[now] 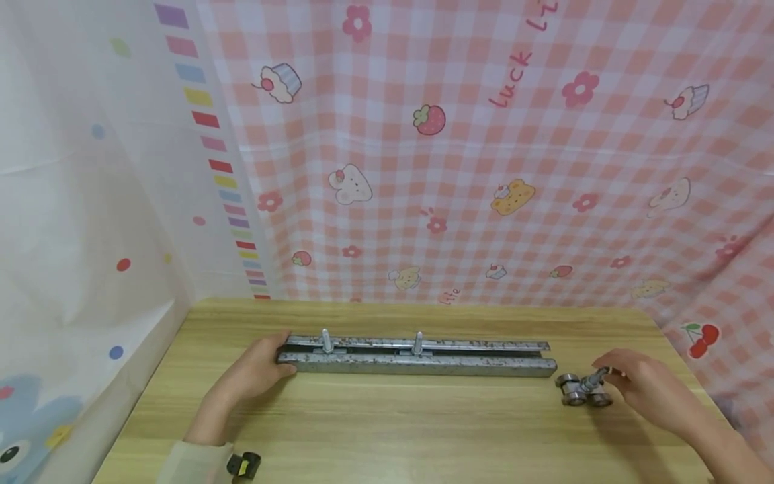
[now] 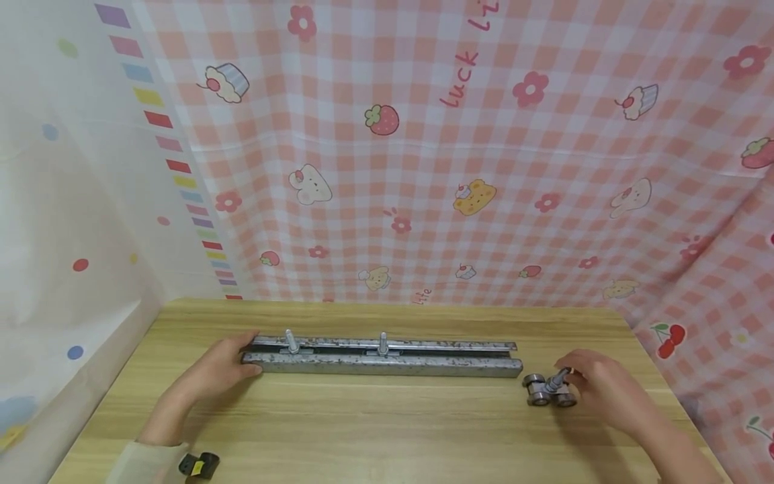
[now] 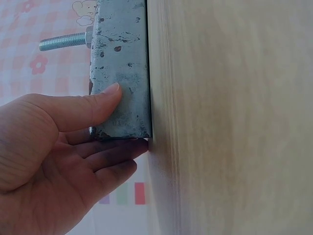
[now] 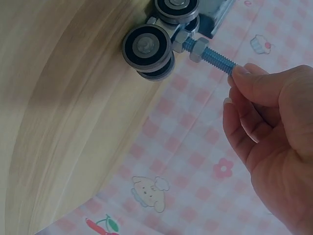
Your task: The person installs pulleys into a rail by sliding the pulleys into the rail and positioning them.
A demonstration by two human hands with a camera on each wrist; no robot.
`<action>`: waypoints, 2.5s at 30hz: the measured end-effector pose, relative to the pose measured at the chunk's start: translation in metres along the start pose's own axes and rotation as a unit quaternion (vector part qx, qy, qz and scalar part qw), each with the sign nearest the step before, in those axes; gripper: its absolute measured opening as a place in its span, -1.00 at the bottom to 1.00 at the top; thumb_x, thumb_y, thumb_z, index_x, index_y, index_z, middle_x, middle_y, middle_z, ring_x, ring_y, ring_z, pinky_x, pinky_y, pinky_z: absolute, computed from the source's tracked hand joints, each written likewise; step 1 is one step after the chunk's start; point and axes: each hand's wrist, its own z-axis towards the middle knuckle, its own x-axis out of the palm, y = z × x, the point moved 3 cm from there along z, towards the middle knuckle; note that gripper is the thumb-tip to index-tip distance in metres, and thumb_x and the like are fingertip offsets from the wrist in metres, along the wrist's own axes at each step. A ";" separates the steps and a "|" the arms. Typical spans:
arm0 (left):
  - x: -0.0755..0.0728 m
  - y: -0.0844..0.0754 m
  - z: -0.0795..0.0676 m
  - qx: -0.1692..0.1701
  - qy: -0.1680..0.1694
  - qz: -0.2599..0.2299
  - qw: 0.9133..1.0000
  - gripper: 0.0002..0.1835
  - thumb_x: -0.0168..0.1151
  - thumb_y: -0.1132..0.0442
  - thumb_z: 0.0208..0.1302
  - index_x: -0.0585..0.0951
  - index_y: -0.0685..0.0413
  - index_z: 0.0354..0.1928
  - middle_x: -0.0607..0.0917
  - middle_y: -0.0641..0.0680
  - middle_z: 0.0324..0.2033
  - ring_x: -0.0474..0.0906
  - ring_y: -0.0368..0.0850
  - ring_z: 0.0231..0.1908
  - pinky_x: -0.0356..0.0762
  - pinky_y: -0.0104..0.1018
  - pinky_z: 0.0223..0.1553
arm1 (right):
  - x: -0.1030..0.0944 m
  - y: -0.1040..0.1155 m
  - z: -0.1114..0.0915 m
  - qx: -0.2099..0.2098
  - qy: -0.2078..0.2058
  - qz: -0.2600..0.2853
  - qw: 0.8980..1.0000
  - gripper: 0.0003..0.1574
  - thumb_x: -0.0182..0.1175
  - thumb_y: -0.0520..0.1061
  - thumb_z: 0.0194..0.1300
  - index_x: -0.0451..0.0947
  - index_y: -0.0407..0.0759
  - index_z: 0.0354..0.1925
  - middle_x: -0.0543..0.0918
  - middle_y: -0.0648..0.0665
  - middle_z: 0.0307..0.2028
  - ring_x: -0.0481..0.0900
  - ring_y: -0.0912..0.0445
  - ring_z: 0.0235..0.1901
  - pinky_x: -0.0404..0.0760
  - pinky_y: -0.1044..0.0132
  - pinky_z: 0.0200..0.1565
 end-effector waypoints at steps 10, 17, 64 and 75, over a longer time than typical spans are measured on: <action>0.000 0.000 -0.001 -0.003 0.000 0.002 1.000 -0.28 0.35 0.43 0.37 0.26 0.64 0.44 0.41 0.58 0.36 0.36 0.47 0.38 0.38 0.30 0.38 | -0.002 -0.014 0.007 0.010 -0.014 0.002 1.000 -0.60 0.46 -0.55 0.02 0.73 -0.20 -0.21 0.74 0.00 -0.30 0.69 0.12 -0.40 0.64 0.36 -0.48; 0.000 -0.001 -0.001 -0.003 0.000 0.000 1.000 -0.27 0.36 0.43 0.37 0.26 0.65 0.44 0.40 0.58 0.36 0.35 0.47 0.38 0.37 0.29 0.38 | -0.002 -0.019 0.013 0.021 -0.011 0.003 1.000 -0.63 0.45 -0.54 0.05 0.74 -0.22 -0.19 0.77 -0.08 -0.27 0.70 0.11 -0.39 0.64 0.35 -0.48; 0.001 0.002 0.000 -0.007 -0.001 0.002 1.000 -0.27 0.37 0.41 0.37 0.26 0.63 0.44 0.39 0.57 0.37 0.33 0.47 0.40 0.35 0.29 0.39 | 0.006 -0.012 0.036 0.051 -0.005 0.031 0.998 -0.66 0.37 -0.53 0.17 0.74 -0.29 -0.10 0.76 -0.17 -0.20 0.69 0.08 -0.36 0.65 0.31 -0.45; 0.001 0.001 0.000 -0.010 -0.002 0.002 1.000 -0.27 0.37 0.41 0.37 0.27 0.61 0.45 0.39 0.56 0.38 0.33 0.46 0.40 0.36 0.29 0.39 | 0.005 -0.013 0.036 0.008 -0.049 0.010 0.999 -0.62 0.41 -0.58 0.04 0.75 -0.26 -0.19 0.77 -0.13 -0.27 0.69 0.10 -0.40 0.64 0.31 -0.48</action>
